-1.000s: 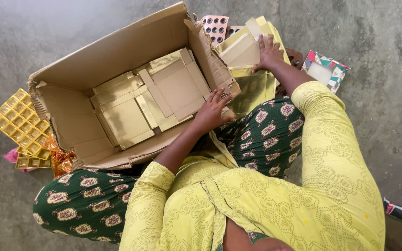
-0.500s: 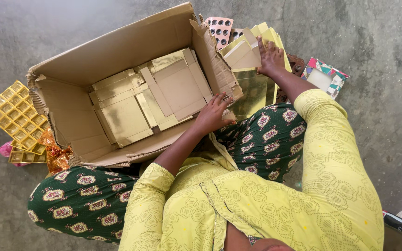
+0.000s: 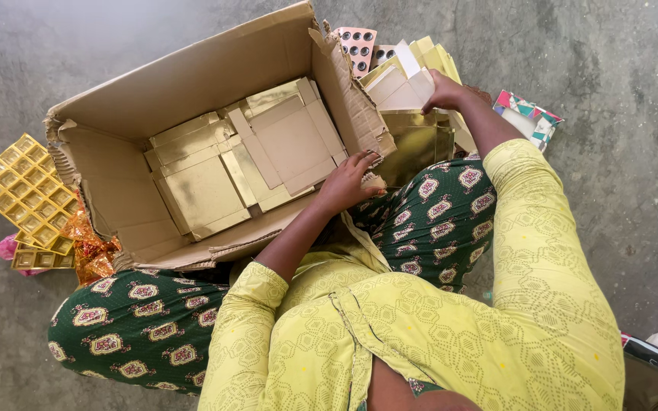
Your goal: The person sits on the floor and packs small, flat cardboard boxes into a larger cardboard box. They arrange the boxes in layers, stacking them neatly inside the larger container.
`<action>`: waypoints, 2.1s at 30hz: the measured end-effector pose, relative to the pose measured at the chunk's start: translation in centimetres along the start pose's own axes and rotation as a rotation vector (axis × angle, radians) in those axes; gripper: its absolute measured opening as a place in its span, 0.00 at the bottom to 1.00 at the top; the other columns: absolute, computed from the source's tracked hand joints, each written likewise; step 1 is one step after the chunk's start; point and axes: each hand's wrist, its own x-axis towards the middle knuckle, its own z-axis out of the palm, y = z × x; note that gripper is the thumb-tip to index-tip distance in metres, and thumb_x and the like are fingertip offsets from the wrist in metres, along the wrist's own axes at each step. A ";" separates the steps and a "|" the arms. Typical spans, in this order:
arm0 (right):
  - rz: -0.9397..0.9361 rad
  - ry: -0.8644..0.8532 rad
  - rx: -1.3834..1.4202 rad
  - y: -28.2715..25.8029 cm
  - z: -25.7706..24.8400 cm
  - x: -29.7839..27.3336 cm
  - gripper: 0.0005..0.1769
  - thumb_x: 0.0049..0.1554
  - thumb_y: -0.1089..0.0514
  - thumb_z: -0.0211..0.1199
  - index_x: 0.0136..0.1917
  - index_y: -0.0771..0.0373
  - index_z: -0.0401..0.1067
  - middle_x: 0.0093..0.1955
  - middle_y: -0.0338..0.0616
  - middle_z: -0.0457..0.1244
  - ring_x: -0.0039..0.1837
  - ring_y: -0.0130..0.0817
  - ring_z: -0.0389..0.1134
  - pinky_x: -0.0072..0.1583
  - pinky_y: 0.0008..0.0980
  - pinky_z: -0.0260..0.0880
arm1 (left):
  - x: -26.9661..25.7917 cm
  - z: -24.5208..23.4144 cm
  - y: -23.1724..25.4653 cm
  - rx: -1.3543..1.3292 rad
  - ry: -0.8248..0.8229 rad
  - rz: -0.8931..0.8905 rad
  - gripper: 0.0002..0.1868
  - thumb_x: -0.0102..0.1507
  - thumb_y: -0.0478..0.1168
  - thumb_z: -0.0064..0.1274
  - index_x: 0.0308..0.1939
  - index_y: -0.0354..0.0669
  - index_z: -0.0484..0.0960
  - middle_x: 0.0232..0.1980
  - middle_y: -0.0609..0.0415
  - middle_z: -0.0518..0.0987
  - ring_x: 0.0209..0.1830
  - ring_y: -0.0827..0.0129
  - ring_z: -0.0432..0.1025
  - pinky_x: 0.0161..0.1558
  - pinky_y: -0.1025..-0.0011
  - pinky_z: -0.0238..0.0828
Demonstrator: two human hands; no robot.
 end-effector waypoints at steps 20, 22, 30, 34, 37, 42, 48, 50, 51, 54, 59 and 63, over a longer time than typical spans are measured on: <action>-0.637 0.592 0.178 -19.4 -14.0 -23.3 0.24 0.51 0.69 0.75 0.60 0.71 0.71 0.56 0.50 0.70 0.55 0.33 0.73 0.57 0.31 0.75 | -5.8 -6.3 -2.6 -0.198 0.143 -0.033 0.37 0.60 0.56 0.64 0.70 0.49 0.72 0.70 0.47 0.73 0.69 0.54 0.68 0.66 0.61 0.67; -0.736 0.642 0.231 -22.6 -13.1 -25.8 0.19 0.54 0.72 0.72 0.58 0.71 0.72 0.56 0.50 0.70 0.55 0.32 0.74 0.59 0.31 0.76 | -6.8 -7.8 -2.9 -0.226 0.177 -0.065 0.38 0.60 0.56 0.65 0.70 0.47 0.72 0.70 0.47 0.73 0.70 0.55 0.68 0.67 0.60 0.67; -0.867 0.536 0.657 -31.3 -7.8 -27.7 0.19 0.54 0.73 0.74 0.58 0.70 0.76 0.56 0.46 0.72 0.56 0.32 0.75 0.62 0.32 0.79 | -10.1 -13.5 -5.8 -0.579 0.313 -0.137 0.44 0.60 0.56 0.62 0.75 0.44 0.63 0.75 0.46 0.68 0.73 0.54 0.66 0.69 0.53 0.66; -0.864 0.352 0.857 -33.0 -3.3 -24.1 0.23 0.53 0.75 0.76 0.62 0.70 0.76 0.59 0.49 0.72 0.59 0.36 0.76 0.63 0.34 0.78 | -13.3 -16.9 -8.7 -0.944 0.507 -0.126 0.47 0.59 0.52 0.65 0.76 0.46 0.57 0.73 0.48 0.67 0.66 0.59 0.71 0.61 0.57 0.72; -0.800 0.216 0.975 -33.8 0.5 -20.5 0.23 0.51 0.75 0.74 0.60 0.70 0.76 0.56 0.49 0.72 0.55 0.37 0.75 0.62 0.36 0.79 | -16.2 -18.2 -10.8 -1.180 0.564 -0.190 0.39 0.60 0.50 0.65 0.69 0.45 0.65 0.68 0.51 0.74 0.62 0.67 0.73 0.58 0.59 0.72; -0.625 0.033 1.127 -34.1 6.6 -15.2 0.20 0.52 0.75 0.72 0.58 0.69 0.75 0.55 0.49 0.72 0.55 0.37 0.75 0.60 0.35 0.78 | -19.2 -17.9 -13.4 -1.387 0.740 -0.213 0.19 0.61 0.46 0.66 0.51 0.45 0.77 0.50 0.56 0.82 0.46 0.71 0.77 0.48 0.64 0.76; -0.505 -0.037 1.193 -32.6 10.7 -10.6 0.15 0.56 0.72 0.69 0.57 0.67 0.75 0.55 0.47 0.72 0.55 0.34 0.75 0.59 0.35 0.78 | -19.5 -18.3 -17.4 -1.167 1.054 -0.160 0.13 0.63 0.42 0.65 0.39 0.43 0.76 0.34 0.55 0.81 0.28 0.75 0.70 0.29 0.74 0.73; -0.476 -0.014 1.190 -32.1 11.4 -9.5 0.15 0.57 0.71 0.69 0.57 0.66 0.75 0.54 0.45 0.72 0.55 0.33 0.75 0.58 0.34 0.78 | -20.9 -19.6 -18.5 -0.969 1.139 -0.211 0.13 0.65 0.43 0.65 0.40 0.40 0.76 0.32 0.53 0.81 0.25 0.75 0.65 0.26 0.76 0.64; -0.467 0.010 1.171 -31.8 11.5 -8.9 0.15 0.57 0.70 0.69 0.57 0.66 0.75 0.54 0.45 0.72 0.54 0.33 0.75 0.58 0.34 0.78 | -21.9 -20.3 -18.6 -0.807 1.180 -0.294 0.13 0.65 0.45 0.63 0.40 0.41 0.77 0.32 0.54 0.81 0.26 0.75 0.67 0.28 0.76 0.66; -0.417 0.070 1.093 -30.6 11.6 -7.9 0.14 0.57 0.70 0.69 0.57 0.66 0.76 0.54 0.44 0.72 0.53 0.33 0.75 0.57 0.34 0.78 | -24.8 -22.4 -18.4 -0.437 1.252 -0.457 0.17 0.68 0.50 0.61 0.41 0.39 0.77 0.32 0.52 0.80 0.29 0.70 0.73 0.30 0.71 0.73; -0.437 0.109 0.990 -28.9 11.7 -6.2 0.11 0.58 0.69 0.71 0.55 0.65 0.77 0.52 0.43 0.73 0.53 0.31 0.74 0.56 0.32 0.77 | -26.9 -23.6 -17.1 0.295 1.206 -0.520 0.15 0.75 0.47 0.50 0.56 0.39 0.78 0.34 0.44 0.83 0.33 0.52 0.80 0.34 0.55 0.75; -0.486 0.102 0.928 -27.8 12.1 -5.3 0.10 0.59 0.70 0.71 0.54 0.65 0.78 0.52 0.40 0.72 0.53 0.28 0.73 0.57 0.31 0.75 | -26.3 -23.3 -16.5 0.344 1.131 -0.524 0.15 0.73 0.45 0.51 0.62 0.48 0.78 0.39 0.43 0.85 0.35 0.47 0.81 0.34 0.52 0.76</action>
